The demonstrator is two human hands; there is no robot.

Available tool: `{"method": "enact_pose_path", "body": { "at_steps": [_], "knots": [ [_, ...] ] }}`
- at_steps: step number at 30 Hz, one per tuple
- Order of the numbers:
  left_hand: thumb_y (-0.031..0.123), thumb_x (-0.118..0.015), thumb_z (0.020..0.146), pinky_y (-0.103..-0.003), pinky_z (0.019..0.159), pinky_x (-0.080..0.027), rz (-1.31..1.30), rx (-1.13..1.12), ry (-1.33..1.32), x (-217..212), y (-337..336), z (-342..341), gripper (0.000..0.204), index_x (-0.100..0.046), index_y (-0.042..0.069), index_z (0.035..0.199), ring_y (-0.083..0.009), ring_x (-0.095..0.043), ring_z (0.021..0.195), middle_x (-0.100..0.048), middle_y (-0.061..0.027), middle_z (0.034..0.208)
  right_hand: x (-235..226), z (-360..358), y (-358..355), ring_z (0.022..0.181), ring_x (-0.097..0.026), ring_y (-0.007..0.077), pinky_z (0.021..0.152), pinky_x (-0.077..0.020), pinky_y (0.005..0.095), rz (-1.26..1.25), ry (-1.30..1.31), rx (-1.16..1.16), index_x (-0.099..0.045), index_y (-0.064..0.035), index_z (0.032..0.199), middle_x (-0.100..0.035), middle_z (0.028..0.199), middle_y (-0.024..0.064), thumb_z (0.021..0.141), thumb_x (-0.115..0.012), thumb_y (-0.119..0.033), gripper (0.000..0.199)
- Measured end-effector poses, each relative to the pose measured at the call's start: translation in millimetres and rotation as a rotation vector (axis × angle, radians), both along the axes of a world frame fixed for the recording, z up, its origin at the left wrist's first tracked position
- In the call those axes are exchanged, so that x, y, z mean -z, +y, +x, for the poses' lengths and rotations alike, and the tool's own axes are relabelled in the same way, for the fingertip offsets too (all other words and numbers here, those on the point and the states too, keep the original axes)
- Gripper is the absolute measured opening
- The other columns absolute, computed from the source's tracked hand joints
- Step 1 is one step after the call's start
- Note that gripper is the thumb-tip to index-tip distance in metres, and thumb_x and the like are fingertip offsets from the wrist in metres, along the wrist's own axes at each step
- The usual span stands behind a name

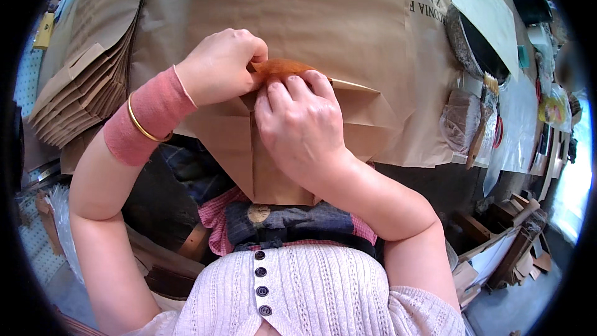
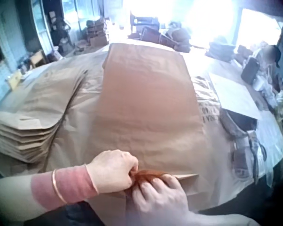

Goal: The person folds the top flaps of brown paper bags to seal them. They use a brush to apply a substance to the flaps before folding and pressing them down. The person handles the bags one at a time, repeating the folding and sealing process.

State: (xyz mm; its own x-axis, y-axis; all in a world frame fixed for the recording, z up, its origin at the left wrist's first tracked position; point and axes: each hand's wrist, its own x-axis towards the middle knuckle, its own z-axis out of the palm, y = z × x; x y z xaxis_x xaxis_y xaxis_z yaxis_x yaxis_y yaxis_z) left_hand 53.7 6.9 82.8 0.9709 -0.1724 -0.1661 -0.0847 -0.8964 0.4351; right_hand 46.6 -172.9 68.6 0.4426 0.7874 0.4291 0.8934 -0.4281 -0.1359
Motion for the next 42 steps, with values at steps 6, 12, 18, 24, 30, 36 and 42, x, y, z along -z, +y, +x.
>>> {"method": "enact_pose_path", "body": {
  "at_steps": [6,12,18,24,30,36,42],
  "knots": [
    [0.012,-0.070,0.068,-0.041,0.066,-0.053,0.186,0.022,0.178,-19,-1,9,0.011,-0.070,0.003,0.073,-0.0342,-0.065,0.072,-0.067,-0.0174,0.075,5,4,-1,0.075,-0.059,0.0210,0.081,-0.0481,0.0364,0.065,-0.012,-0.035,-0.064,-0.0030,0.075,-0.056,0.072,0.0061,0.068,-0.060,-0.010,0.011],
    [0.015,-0.068,0.070,-0.043,0.065,-0.053,0.276,0.242,0.136,-22,1,9,0.011,-0.069,0.004,0.069,-0.0340,-0.065,0.070,-0.065,-0.0162,0.071,10,4,-1,0.073,-0.057,0.0212,0.080,-0.0479,0.0363,0.074,-0.039,-0.067,-0.063,-0.0041,0.072,-0.055,0.071,0.0062,0.068,-0.060,-0.010,0.008],
    [0.014,-0.067,0.071,-0.044,0.066,-0.052,0.249,0.332,-0.035,-9,17,7,0.011,-0.067,0.003,0.070,-0.0353,-0.063,0.070,-0.064,-0.0168,0.071,8,4,0,0.073,-0.056,0.0215,0.080,-0.0473,0.0366,0.021,-0.018,-0.085,-0.061,-0.0046,0.068,-0.054,0.069,0.0062,0.067,-0.060,-0.010,0.006],
    [0.008,-0.065,0.073,-0.042,0.063,-0.050,-0.021,0.246,0.066,-4,25,11,0.012,-0.062,-0.003,0.070,-0.0375,-0.060,0.067,-0.060,-0.0226,0.070,1,1,-1,0.076,-0.058,0.0201,0.078,-0.0481,0.0358,-0.107,-0.025,-0.083,-0.063,-0.0023,0.082,-0.055,0.078,0.0058,0.066,-0.061,-0.012,0.019],
    [0.008,-0.065,0.073,-0.042,0.061,-0.048,-0.006,0.250,0.202,-13,23,16,0.013,-0.062,-0.004,0.071,-0.0381,-0.059,0.064,-0.058,-0.0236,0.068,-4,-1,7,0.077,-0.057,0.0204,0.075,-0.0475,0.0350,-0.100,0.021,-0.015,-0.064,-0.0027,0.081,-0.054,0.077,0.0054,0.067,-0.061,-0.011,0.017],
    [0.008,-0.065,0.071,-0.041,0.061,-0.050,0.082,0.262,0.064,-6,21,12,0.009,-0.065,-0.001,0.069,-0.0360,-0.062,0.066,-0.062,-0.0189,0.068,12,-5,18,0.079,-0.054,0.0210,0.065,-0.0458,0.0321,-0.042,-0.038,-0.015,-0.066,-0.0016,0.074,-0.054,0.078,0.0063,0.066,-0.062,-0.012,0.014],
    [0.005,-0.063,0.070,-0.042,0.064,-0.053,0.136,0.271,-0.015,-6,21,6,0.005,-0.068,0.004,0.071,-0.0331,-0.065,0.071,-0.066,-0.0140,0.073,13,-7,19,0.078,-0.054,0.0213,0.063,-0.0457,0.0314,-0.036,-0.070,-0.045,-0.067,-0.0013,0.073,-0.053,0.077,0.0063,0.064,-0.062,-0.012,0.015]
  ]
}}
